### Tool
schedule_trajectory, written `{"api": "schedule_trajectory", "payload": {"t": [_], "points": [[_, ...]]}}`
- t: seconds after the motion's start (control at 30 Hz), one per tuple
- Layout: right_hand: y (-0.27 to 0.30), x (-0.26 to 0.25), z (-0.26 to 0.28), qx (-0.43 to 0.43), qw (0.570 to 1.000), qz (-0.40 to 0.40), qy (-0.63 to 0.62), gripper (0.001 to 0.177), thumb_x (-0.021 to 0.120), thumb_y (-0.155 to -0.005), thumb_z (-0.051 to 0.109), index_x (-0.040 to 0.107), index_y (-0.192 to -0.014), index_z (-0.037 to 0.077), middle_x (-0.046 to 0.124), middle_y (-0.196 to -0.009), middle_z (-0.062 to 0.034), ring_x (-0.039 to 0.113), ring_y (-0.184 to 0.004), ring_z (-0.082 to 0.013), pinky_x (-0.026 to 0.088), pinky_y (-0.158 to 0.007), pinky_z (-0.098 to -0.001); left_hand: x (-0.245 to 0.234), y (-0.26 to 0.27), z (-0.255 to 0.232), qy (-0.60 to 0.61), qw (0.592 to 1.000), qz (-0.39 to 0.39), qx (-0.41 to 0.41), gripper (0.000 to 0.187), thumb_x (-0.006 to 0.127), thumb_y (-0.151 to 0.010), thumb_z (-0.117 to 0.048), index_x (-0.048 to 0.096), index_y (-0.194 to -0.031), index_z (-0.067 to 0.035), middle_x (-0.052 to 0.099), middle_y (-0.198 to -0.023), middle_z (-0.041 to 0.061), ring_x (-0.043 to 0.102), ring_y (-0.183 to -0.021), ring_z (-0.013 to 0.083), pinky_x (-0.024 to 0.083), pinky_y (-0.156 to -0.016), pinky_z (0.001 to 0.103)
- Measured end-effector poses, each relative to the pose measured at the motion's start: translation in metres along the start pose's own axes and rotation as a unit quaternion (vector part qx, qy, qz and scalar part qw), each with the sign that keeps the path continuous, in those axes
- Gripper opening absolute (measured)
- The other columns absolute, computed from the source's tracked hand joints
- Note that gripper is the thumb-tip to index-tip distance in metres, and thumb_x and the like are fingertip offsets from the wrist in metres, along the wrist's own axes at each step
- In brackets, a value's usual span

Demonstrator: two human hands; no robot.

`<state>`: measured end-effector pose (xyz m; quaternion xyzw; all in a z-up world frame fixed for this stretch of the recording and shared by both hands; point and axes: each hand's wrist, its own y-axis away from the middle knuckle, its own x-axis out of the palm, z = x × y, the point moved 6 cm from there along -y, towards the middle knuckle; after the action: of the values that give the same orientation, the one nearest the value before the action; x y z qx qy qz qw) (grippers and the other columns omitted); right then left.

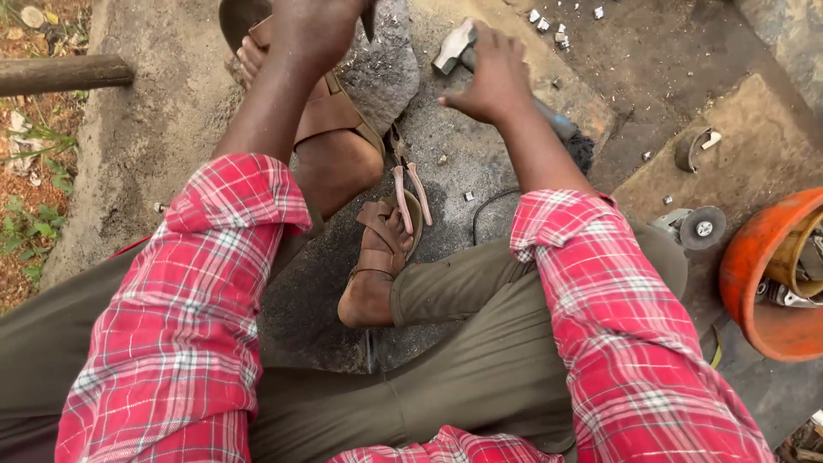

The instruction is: Repairing motorcycle brake shoes by grinding and adjusting components.

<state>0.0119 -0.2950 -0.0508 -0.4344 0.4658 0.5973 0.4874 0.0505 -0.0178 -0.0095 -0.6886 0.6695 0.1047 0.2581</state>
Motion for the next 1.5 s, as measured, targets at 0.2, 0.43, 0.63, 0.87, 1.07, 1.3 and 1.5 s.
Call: {"api": "schedule_trajectory", "payload": {"t": [0.2, 0.43, 0.63, 0.87, 1.07, 1.3, 1.5], "points": [[0.020, -0.030, 0.087, -0.019, 0.835, 0.205, -0.511, 0.039, 0.066, -0.097, 0.035, 0.069, -0.117, 0.002, 0.081, -0.094, -0.0063, 0.078, -0.079, -0.0183, 0.062, -0.068, -0.0327, -0.023, 0.009, -0.123, -0.119, 0.944, 0.004, 0.308, 0.034, 0.091, -0.074, -0.025, 0.076, -0.098, -0.007, 0.073, -0.087, 0.014, 0.071, -0.074, 0.0296, 0.055, -0.057, 0.036], [0.034, 0.069, -0.020, 0.181, 0.914, 0.349, -0.098, 0.045, 0.066, -0.101, 0.042, 0.074, -0.094, -0.002, 0.077, -0.085, -0.0147, 0.073, -0.067, -0.0229, 0.058, -0.065, -0.0392, 0.003, -0.027, 0.006, -0.591, 0.779, 0.209, -0.015, 0.014, 0.078, -0.087, -0.023, 0.080, -0.095, -0.011, 0.076, -0.083, 0.012, 0.073, -0.077, 0.0260, 0.052, -0.084, 0.041], [0.014, -0.018, 0.012, 0.144, 0.975, 0.163, -0.040, 0.050, 0.070, -0.096, 0.051, 0.073, -0.110, 0.003, 0.074, -0.107, -0.0185, 0.071, -0.100, -0.0345, 0.055, -0.082, -0.0495, 0.000, -0.022, 0.017, -0.591, 0.766, 0.222, -0.119, 0.016, 0.078, -0.086, -0.025, 0.081, -0.096, -0.012, 0.077, -0.084, 0.012, 0.074, -0.077, 0.0233, 0.054, -0.067, 0.037], [-0.002, -0.004, 0.036, 0.055, 0.962, 0.144, -0.223, 0.044, 0.076, -0.090, 0.043, 0.074, -0.116, 0.008, 0.076, -0.110, -0.0117, 0.075, -0.099, -0.0241, 0.058, -0.091, -0.0421, -0.030, -0.016, -0.068, -0.333, 0.940, 0.078, 0.011, 0.026, 0.083, -0.074, -0.020, 0.077, -0.095, -0.005, 0.076, -0.088, 0.011, 0.075, -0.078, 0.0223, 0.059, -0.069, 0.037], [0.015, -0.046, 0.070, -0.048, 0.667, 0.313, -0.675, 0.059, 0.078, -0.091, 0.038, 0.060, -0.137, 0.006, 0.077, -0.119, -0.0086, 0.076, -0.104, -0.0177, 0.064, -0.090, -0.0386, 0.009, -0.006, -0.066, 0.112, 0.966, 0.221, -0.078, 0.029, 0.085, -0.089, -0.018, 0.075, -0.113, -0.005, 0.078, -0.105, 0.011, 0.078, -0.093, 0.0176, 0.064, -0.084, 0.034], [0.027, 0.044, -0.052, 0.283, 0.736, 0.387, -0.478, 0.027, 0.070, -0.095, 0.018, 0.070, -0.110, -0.004, 0.069, -0.073, -0.0079, 0.055, -0.052, -0.0110, 0.043, -0.043, -0.0235, -0.049, -0.007, -0.013, -0.113, 0.993, 0.026, 0.027, 0.028, 0.081, -0.095, -0.013, 0.071, -0.120, -0.004, 0.075, -0.105, 0.011, 0.077, -0.094, 0.0214, 0.063, -0.082, 0.037], [0.014, -0.049, -0.154, 0.409, 0.638, 0.020, -0.653, 0.030, 0.067, -0.100, 0.017, 0.065, -0.116, -0.008, 0.068, -0.077, -0.0111, 0.059, -0.058, -0.0141, 0.048, -0.048, -0.0272, -0.036, 0.012, -0.028, -0.292, 0.942, 0.027, 0.161, 0.018, 0.077, -0.094, -0.015, 0.077, -0.112, -0.013, 0.073, -0.110, 0.009, 0.070, -0.097, 0.0258, 0.052, -0.086, 0.044]]}}
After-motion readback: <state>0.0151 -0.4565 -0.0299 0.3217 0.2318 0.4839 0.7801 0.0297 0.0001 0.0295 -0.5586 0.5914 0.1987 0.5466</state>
